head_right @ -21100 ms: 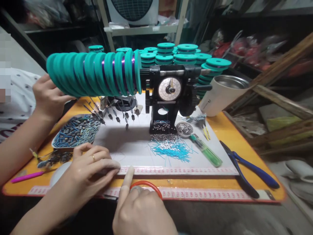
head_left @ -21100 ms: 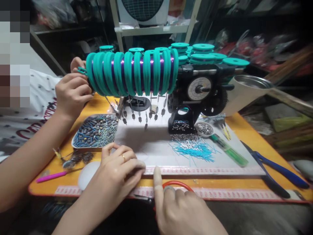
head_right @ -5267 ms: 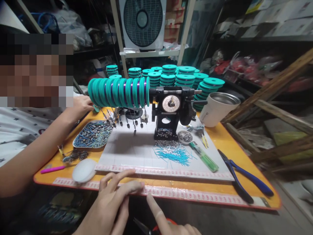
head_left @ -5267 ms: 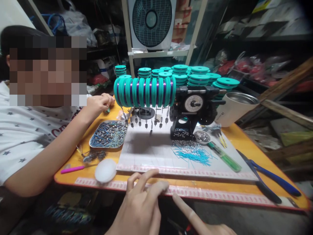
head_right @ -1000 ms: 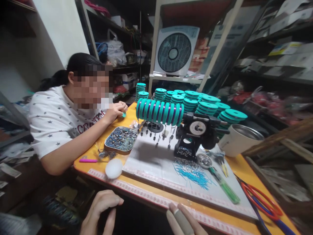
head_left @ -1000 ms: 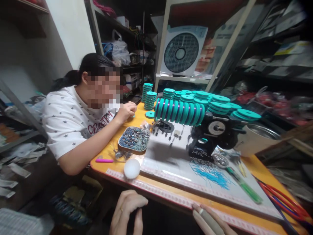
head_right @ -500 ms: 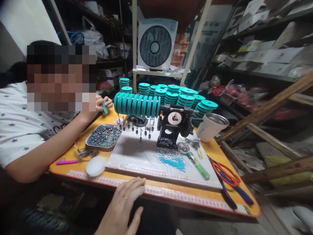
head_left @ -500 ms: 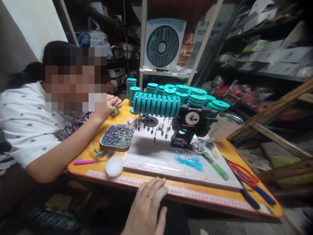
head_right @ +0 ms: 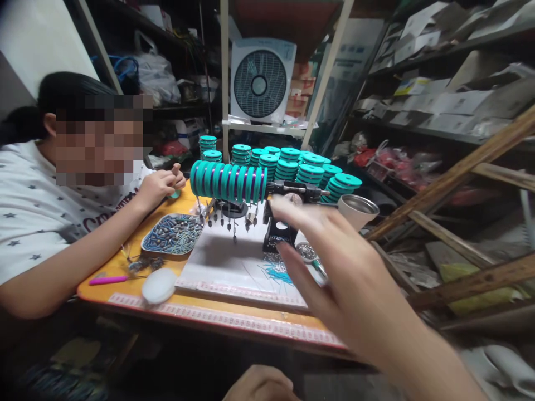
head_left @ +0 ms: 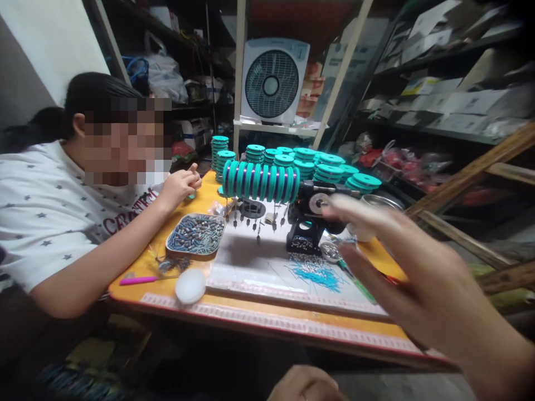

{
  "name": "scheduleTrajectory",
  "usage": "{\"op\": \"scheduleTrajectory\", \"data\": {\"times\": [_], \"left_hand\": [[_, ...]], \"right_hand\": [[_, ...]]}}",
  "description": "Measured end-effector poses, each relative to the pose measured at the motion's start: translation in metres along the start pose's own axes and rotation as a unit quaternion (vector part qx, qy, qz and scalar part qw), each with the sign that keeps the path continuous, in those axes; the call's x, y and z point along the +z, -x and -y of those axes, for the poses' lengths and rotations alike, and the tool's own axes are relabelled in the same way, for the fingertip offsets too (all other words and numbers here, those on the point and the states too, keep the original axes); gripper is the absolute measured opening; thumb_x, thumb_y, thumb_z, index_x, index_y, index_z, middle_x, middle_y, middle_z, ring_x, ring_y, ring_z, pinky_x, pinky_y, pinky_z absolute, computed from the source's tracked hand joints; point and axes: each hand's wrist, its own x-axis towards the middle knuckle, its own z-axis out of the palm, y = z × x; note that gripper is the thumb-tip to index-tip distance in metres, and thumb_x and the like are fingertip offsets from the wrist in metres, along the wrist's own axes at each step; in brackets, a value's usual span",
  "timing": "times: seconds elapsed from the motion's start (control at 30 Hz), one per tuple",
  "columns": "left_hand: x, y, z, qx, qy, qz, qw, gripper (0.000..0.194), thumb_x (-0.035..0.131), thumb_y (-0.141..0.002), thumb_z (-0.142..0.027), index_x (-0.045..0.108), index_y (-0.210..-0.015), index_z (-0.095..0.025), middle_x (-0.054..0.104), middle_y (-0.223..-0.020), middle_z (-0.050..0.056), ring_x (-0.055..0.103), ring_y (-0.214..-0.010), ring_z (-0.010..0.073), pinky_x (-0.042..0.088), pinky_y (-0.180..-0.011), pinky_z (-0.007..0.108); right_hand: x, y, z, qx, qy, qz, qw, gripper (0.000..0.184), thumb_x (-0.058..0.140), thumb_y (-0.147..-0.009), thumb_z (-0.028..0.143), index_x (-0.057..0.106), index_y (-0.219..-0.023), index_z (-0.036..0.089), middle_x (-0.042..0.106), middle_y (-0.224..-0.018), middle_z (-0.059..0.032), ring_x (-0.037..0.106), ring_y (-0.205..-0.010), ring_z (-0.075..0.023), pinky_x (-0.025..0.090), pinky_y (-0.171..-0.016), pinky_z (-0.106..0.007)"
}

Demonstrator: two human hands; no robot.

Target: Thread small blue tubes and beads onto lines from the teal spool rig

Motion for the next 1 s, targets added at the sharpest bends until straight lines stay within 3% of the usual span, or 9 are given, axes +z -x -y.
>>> {"op": "scheduleTrajectory", "data": {"times": [0.13,0.27,0.37,0.5,0.57,0.7,0.73,0.87,1.0], "left_hand": [[-0.018,-0.022,0.013,-0.037,0.026,-0.020,0.999,0.037,0.065,-0.095,-0.037,0.063,-0.126,-0.016,0.063,-0.132,0.011,0.067,-0.100,0.0174,0.057,-0.087,0.039],[-0.023,-0.025,0.029,-0.070,0.052,-0.025,0.996,0.038,0.064,-0.096,-0.034,0.060,-0.128,-0.014,0.061,-0.134,0.013,0.066,-0.100,0.0165,0.056,-0.089,0.039],[-0.027,-0.026,0.047,-0.097,0.073,-0.029,0.992,0.028,0.058,-0.100,-0.034,0.064,-0.123,-0.020,0.064,-0.129,0.010,0.066,-0.101,0.0188,0.058,-0.087,0.040],[-0.031,-0.025,0.060,-0.122,0.098,-0.037,0.987,0.036,0.035,-0.108,-0.033,0.065,-0.119,-0.017,0.067,-0.116,0.008,0.068,-0.103,0.0217,0.058,-0.086,0.041],[-0.030,-0.025,0.055,-0.130,0.106,-0.041,0.985,0.041,0.029,-0.109,-0.032,0.065,-0.120,-0.015,0.067,-0.114,0.008,0.068,-0.103,0.0213,0.057,-0.086,0.040],[-0.014,-0.010,0.023,-0.135,0.122,-0.044,0.982,0.029,0.051,-0.102,-0.038,0.067,-0.118,-0.019,0.069,-0.119,0.009,0.068,-0.101,0.0220,0.059,-0.084,0.042],[-0.005,0.003,0.011,-0.134,0.126,-0.040,0.982,0.035,0.039,-0.106,-0.036,0.068,-0.117,-0.018,0.069,-0.118,0.008,0.068,-0.106,0.0219,0.056,-0.088,0.042],[0.051,0.096,-0.037,-0.139,0.165,-0.012,0.976,0.031,0.061,-0.097,-0.039,0.063,-0.124,-0.024,0.063,-0.130,0.011,0.065,-0.104,0.0238,0.060,-0.083,0.043],[0.116,0.178,-0.062,-0.155,0.217,0.026,0.963,0.027,0.060,-0.099,-0.037,0.064,-0.118,-0.018,0.069,-0.109,0.008,0.069,-0.086,0.0186,0.060,-0.075,0.037]], "right_hand": [[0.037,-0.140,-0.020,0.039,0.042,0.107,0.993,0.053,0.040,-0.103,0.041,0.044,-0.152,0.020,0.047,-0.155,-0.0093,0.040,-0.144,-0.0290,0.031,-0.119,-0.048],[0.074,-0.202,-0.042,0.091,0.051,0.215,0.971,0.054,0.032,-0.105,0.053,0.068,-0.124,0.017,0.071,-0.124,-0.0119,0.067,-0.111,-0.0263,0.051,-0.097,-0.041],[0.089,-0.189,-0.041,0.110,0.085,0.226,0.964,0.054,0.036,-0.104,0.056,0.068,-0.116,0.015,0.074,-0.109,-0.0116,0.070,-0.098,-0.0247,0.051,-0.090,-0.043],[0.100,-0.138,-0.020,0.087,0.138,0.119,0.979,0.061,0.021,-0.107,0.048,0.055,-0.138,0.009,0.061,-0.129,-0.0234,0.052,-0.125,-0.0386,0.037,-0.102,-0.052],[0.100,-0.121,-0.015,0.059,0.147,0.080,0.984,0.065,0.033,-0.104,0.053,0.039,-0.152,0.009,0.048,-0.147,-0.0236,0.041,-0.134,-0.0407,0.030,-0.109,-0.053],[0.086,-0.134,-0.024,0.063,0.122,0.048,0.989,0.061,0.021,-0.108,0.047,0.031,-0.154,0.008,0.065,-0.126,-0.0177,0.057,-0.116,-0.0332,0.042,-0.098,-0.044],[0.084,-0.143,-0.029,0.071,0.112,0.050,0.990,0.059,0.016,-0.109,0.044,0.036,-0.151,0.009,0.068,-0.121,-0.0161,0.061,-0.112,-0.0322,0.044,-0.093,-0.043],[0.087,-0.168,-0.044,0.071,0.072,0.115,0.988,0.048,0.026,-0.109,0.045,0.065,-0.122,0.020,0.074,-0.109,-0.0084,0.068,-0.098,-0.0263,0.049,-0.080,-0.036],[0.096,-0.164,-0.044,0.082,0.072,0.119,0.987,0.038,0.044,-0.105,0.045,0.064,-0.121,0.017,0.070,-0.115,-0.0080,0.067,-0.103,-0.0231,0.051,-0.092,-0.045]]}}
